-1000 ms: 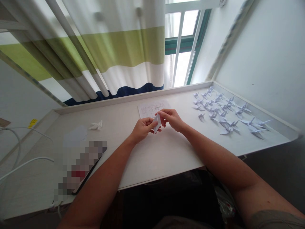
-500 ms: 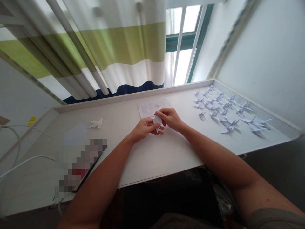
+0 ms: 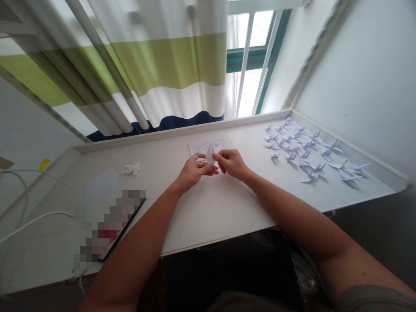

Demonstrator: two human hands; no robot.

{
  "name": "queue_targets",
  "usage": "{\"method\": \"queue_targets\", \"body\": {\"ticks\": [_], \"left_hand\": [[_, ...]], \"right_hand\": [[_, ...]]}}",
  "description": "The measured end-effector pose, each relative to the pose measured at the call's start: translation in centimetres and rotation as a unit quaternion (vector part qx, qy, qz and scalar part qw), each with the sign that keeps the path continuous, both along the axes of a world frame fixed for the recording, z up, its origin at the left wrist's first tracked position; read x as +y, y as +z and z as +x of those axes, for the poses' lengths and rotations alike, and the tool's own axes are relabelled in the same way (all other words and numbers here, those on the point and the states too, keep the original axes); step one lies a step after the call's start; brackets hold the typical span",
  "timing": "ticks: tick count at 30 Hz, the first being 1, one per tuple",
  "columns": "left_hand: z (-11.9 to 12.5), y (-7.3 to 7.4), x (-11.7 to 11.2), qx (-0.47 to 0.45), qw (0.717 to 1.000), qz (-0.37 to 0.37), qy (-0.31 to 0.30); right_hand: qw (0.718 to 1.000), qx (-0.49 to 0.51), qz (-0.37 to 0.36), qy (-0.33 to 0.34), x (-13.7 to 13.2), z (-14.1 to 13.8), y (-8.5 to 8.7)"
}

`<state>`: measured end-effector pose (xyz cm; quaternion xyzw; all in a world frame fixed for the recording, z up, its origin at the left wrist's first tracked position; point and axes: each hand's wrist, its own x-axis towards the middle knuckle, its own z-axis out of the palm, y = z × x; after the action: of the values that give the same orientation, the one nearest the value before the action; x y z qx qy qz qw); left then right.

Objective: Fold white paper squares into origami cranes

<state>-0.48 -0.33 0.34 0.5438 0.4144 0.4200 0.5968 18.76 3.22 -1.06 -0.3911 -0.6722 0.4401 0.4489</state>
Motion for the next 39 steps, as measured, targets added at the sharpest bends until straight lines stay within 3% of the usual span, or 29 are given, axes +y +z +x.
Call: {"method": "queue_targets", "body": {"ticks": [2,5,8,11,13,16,18,22,32,39], "left_hand": [[-0.4,-0.3,0.3,0.051,0.999,0.017,0.012],[-1.0,-0.5,0.6,0.175,0.984,0.021,0.038],[-1.1,-0.3,0.6,0.251,0.967,0.035,0.028],[-1.1,0.0,0.5,0.316,0.945,0.083,0.017],[-1.1,0.3,0.5,0.402,0.908,0.116,0.031],[-1.4,0.4,0.5,0.49,0.854,0.163,0.072],[-1.7,0.4,0.6,0.475,0.851,0.217,0.063],[-1.9,0.0,1.0,0.434,0.84,0.323,-0.039],[-2.6,-0.5,1.8,0.46,0.818,0.336,-0.075],[-2.5,-0.5,1.6,0.472,0.818,0.322,-0.068]], "right_hand": [[0.999,-0.029,0.018,-0.023,0.5,0.3,-0.2],[0.98,-0.066,0.148,-0.112,1.1,1.2,-0.1],[0.957,-0.141,0.252,0.009,1.4,2.0,0.1],[0.933,-0.226,0.246,0.135,1.4,2.3,-0.3],[0.922,-0.268,0.226,0.165,1.5,2.2,-0.7],[0.914,-0.309,0.211,0.157,1.6,2.0,-1.2],[0.912,-0.318,0.215,0.148,1.6,1.9,-1.2],[0.912,-0.311,0.225,0.145,1.4,1.7,-1.0],[0.901,-0.332,0.244,0.136,1.5,1.5,-1.0],[0.917,-0.3,0.225,0.138,1.7,1.5,-1.3]]}}
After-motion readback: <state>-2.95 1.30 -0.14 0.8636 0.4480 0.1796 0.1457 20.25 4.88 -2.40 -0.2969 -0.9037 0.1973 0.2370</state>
